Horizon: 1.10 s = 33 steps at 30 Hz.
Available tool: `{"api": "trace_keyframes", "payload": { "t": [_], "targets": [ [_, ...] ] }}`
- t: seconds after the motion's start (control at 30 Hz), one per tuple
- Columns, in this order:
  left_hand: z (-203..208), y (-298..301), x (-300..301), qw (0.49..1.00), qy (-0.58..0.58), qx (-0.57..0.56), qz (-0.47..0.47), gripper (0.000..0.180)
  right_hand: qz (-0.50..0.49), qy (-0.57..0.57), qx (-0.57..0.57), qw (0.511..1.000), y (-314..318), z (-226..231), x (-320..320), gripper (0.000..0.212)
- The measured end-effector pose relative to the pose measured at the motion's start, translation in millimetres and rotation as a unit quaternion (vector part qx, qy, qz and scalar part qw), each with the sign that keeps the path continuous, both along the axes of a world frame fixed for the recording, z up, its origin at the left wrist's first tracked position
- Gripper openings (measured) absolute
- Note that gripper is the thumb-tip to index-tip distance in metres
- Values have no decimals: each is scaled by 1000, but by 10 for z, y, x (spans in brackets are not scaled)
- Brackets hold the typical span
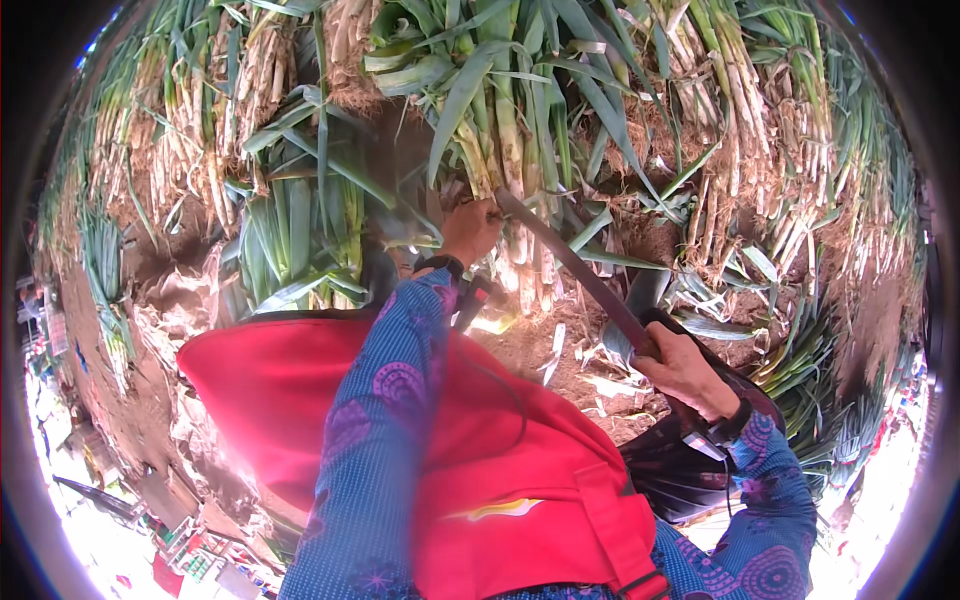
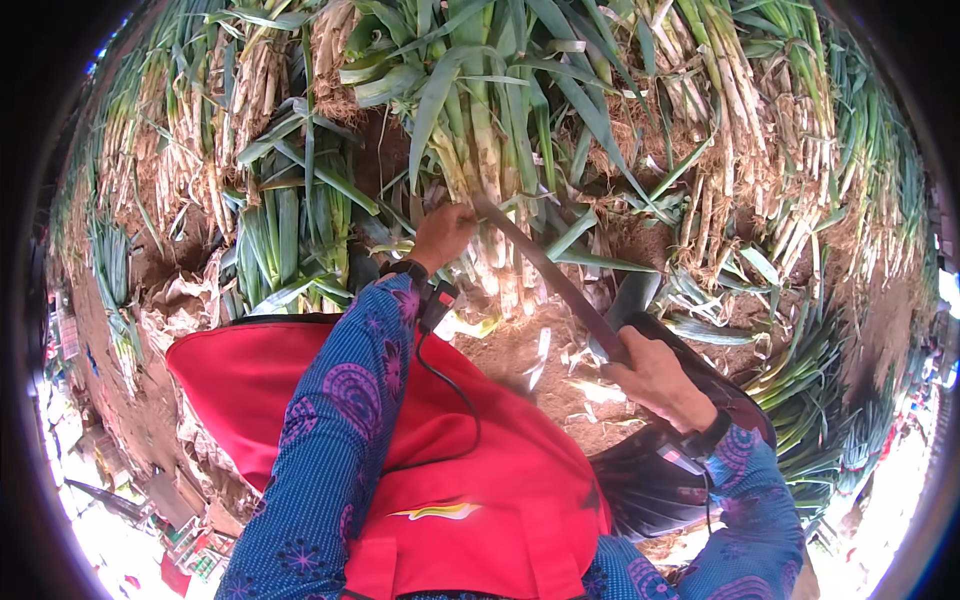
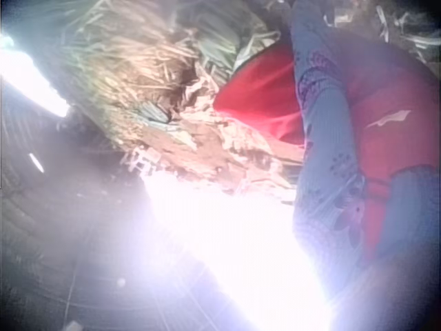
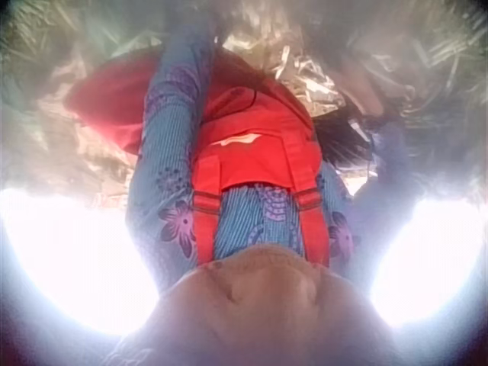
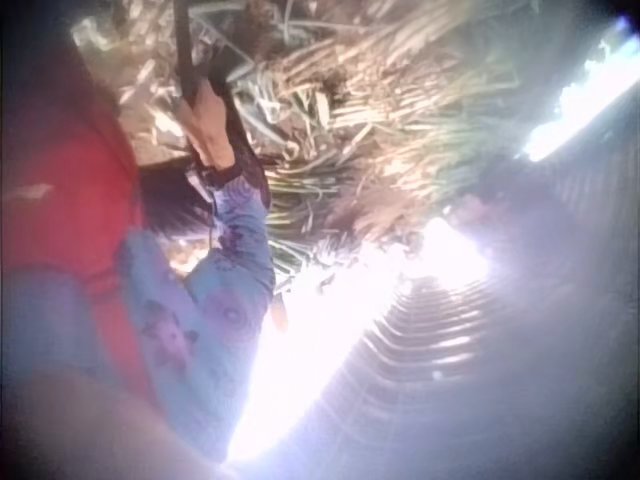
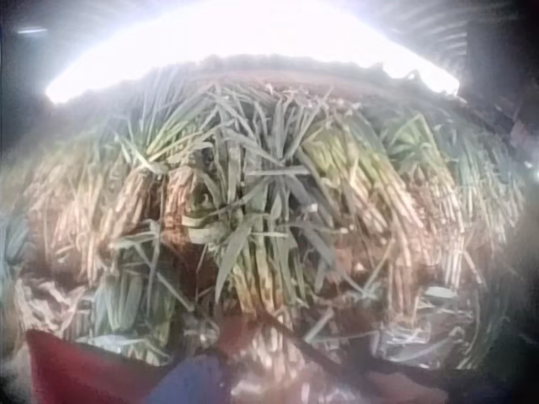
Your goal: The person cuts ties on bundles of leeks with a knife, peels the outer layers from individual leeks by hand, and stacks them onto a pile.
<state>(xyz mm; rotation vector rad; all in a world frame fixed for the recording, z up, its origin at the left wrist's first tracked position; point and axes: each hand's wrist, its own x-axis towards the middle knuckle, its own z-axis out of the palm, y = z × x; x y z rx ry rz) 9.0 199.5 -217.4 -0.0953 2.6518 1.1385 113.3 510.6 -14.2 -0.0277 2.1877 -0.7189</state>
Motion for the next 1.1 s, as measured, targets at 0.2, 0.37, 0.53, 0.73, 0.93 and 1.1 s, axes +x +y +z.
{"api": "trace_keyframes", "payload": {
  "t": [0.2,0.37,0.53,0.73,0.93,1.1],
  "targets": [
    [-13,22,-3,999,44,-13,-6,16,63,76,43,994,-63,-243,301,26],
    [40,53,102,998,20,-49,-23,15,75,54,12,996,-43,-194,430,28],
    [34,26,80,999,35,-8,-23,16,23,30,14,999,-317,-151,370,31],
    [76,106,97,998,58,-9,-20,15,10,3,-1,1000,-316,23,412,31],
    [24,-84,15,995,95,-39,7,12,-44,28,-63,997,-280,56,672,32],
    [505,-63,-443,978,203,-2,54,12,-121,-88,-94,984,-114,398,694,23]
  ]
}}
